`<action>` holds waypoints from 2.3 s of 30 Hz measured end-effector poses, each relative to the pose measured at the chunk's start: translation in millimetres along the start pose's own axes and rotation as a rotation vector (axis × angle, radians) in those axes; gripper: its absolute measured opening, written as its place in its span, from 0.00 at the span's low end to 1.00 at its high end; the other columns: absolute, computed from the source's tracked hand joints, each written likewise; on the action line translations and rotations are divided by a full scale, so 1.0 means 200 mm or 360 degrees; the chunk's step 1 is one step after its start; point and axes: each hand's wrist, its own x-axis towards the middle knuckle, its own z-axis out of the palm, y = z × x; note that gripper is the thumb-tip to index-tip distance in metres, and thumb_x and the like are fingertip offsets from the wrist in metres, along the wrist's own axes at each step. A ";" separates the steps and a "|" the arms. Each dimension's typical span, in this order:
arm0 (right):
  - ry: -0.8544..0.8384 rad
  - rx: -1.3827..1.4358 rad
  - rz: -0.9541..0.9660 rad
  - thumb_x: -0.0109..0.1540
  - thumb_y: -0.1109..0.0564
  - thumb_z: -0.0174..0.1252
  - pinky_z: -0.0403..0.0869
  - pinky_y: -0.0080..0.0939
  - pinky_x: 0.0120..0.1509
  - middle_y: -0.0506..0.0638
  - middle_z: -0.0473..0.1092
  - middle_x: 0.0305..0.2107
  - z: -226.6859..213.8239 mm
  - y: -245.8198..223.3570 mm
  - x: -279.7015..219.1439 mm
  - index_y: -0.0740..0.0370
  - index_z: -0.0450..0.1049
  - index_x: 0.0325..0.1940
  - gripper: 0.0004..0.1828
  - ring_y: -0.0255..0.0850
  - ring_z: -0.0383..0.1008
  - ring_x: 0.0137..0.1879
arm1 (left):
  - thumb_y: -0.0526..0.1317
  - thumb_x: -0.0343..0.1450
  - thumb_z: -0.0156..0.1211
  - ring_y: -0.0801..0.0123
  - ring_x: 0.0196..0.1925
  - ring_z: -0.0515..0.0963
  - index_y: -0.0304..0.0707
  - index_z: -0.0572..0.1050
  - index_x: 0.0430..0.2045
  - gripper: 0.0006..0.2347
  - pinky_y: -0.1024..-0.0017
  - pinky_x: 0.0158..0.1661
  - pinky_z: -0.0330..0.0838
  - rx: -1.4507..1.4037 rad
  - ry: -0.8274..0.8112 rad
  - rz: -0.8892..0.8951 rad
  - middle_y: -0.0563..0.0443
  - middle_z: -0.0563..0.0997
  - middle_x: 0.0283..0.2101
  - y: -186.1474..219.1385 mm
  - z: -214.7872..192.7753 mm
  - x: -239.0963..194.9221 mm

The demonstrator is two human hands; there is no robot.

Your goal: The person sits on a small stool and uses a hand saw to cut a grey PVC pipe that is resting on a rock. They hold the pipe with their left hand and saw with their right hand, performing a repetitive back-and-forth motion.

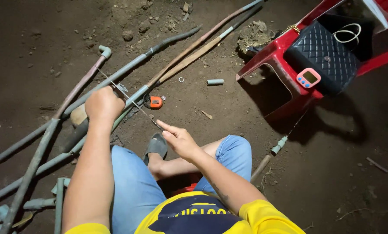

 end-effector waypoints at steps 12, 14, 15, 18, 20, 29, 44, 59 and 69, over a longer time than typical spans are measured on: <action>0.0067 -0.0199 -0.0009 0.72 0.48 0.54 0.62 0.31 0.26 0.45 0.67 0.14 -0.06 0.09 0.05 0.41 0.71 0.74 0.24 0.30 0.63 0.21 | 0.36 0.64 0.66 0.40 0.47 0.88 0.34 0.87 0.38 0.11 0.48 0.47 0.81 0.0020 -0.0059 0.0261 0.35 0.89 0.37 0.21 0.06 -0.08; 0.0063 -0.0147 0.0003 0.72 0.50 0.54 0.62 0.30 0.25 0.45 0.66 0.13 -0.04 0.07 0.07 0.43 0.72 0.74 0.24 0.30 0.63 0.20 | 0.34 0.65 0.61 0.39 0.47 0.88 0.32 0.87 0.38 0.12 0.47 0.47 0.81 0.0050 -0.0029 0.0210 0.34 0.88 0.37 0.18 0.05 -0.06; 0.0064 -0.0098 0.0005 0.73 0.51 0.53 0.61 0.30 0.24 0.45 0.66 0.13 -0.03 0.06 0.08 0.45 0.72 0.74 0.24 0.30 0.62 0.19 | 0.32 0.66 0.56 0.38 0.47 0.87 0.30 0.86 0.38 0.13 0.45 0.47 0.81 0.0078 0.0009 0.0167 0.32 0.88 0.37 0.16 0.04 -0.04; -0.0008 -0.0053 0.0107 0.72 0.53 0.53 0.58 0.24 0.23 0.42 0.65 0.11 0.01 0.16 -0.02 0.42 0.72 0.74 0.24 0.26 0.61 0.18 | 0.39 0.65 0.57 0.41 0.48 0.88 0.35 0.86 0.41 0.15 0.47 0.48 0.80 0.0199 -0.0052 0.0116 0.38 0.89 0.39 -0.03 0.09 0.00; -0.0026 -0.0086 0.0080 0.72 0.51 0.53 0.59 0.27 0.24 0.44 0.65 0.11 0.02 0.13 0.02 0.42 0.73 0.73 0.23 0.27 0.61 0.19 | 0.37 0.67 0.56 0.39 0.48 0.88 0.33 0.86 0.41 0.15 0.47 0.48 0.80 0.0183 -0.0039 0.0114 0.36 0.89 0.39 -0.04 0.06 -0.04; -0.0134 -0.0100 -0.0055 0.74 0.45 0.50 0.56 0.34 0.54 0.46 0.63 0.43 0.15 0.09 0.09 0.45 0.68 0.76 0.26 0.34 0.59 0.50 | 0.41 0.67 0.60 0.39 0.46 0.88 0.36 0.86 0.40 0.13 0.50 0.43 0.81 0.0310 -0.0086 0.0061 0.37 0.89 0.40 -0.15 0.10 0.01; -0.0130 -0.0027 0.0156 0.72 0.42 0.51 0.54 0.32 0.24 0.39 0.51 0.16 0.16 -0.02 0.05 0.46 0.65 0.80 0.31 0.29 0.49 0.21 | 0.46 0.66 0.64 0.40 0.48 0.87 0.45 0.85 0.38 0.12 0.50 0.43 0.80 0.0319 -0.0181 0.0093 0.38 0.88 0.43 -0.05 0.15 -0.03; -0.0202 0.0198 0.0271 0.72 0.46 0.52 0.49 0.30 0.23 0.42 0.53 0.16 0.08 0.07 -0.06 0.51 0.61 0.82 0.33 0.29 0.47 0.20 | 0.39 0.65 0.65 0.40 0.34 0.84 0.42 0.81 0.31 0.05 0.50 0.29 0.78 0.0121 0.0030 0.0030 0.43 0.86 0.34 -0.19 0.20 0.06; -0.0195 0.0252 0.0091 0.74 0.45 0.51 0.57 0.29 0.22 0.51 0.67 0.22 0.02 0.13 -0.07 0.54 0.58 0.83 0.33 0.31 0.53 0.20 | 0.42 0.64 0.66 0.39 0.39 0.85 0.46 0.82 0.32 0.07 0.49 0.34 0.78 0.0110 0.0061 0.0026 0.42 0.87 0.36 -0.22 0.22 0.07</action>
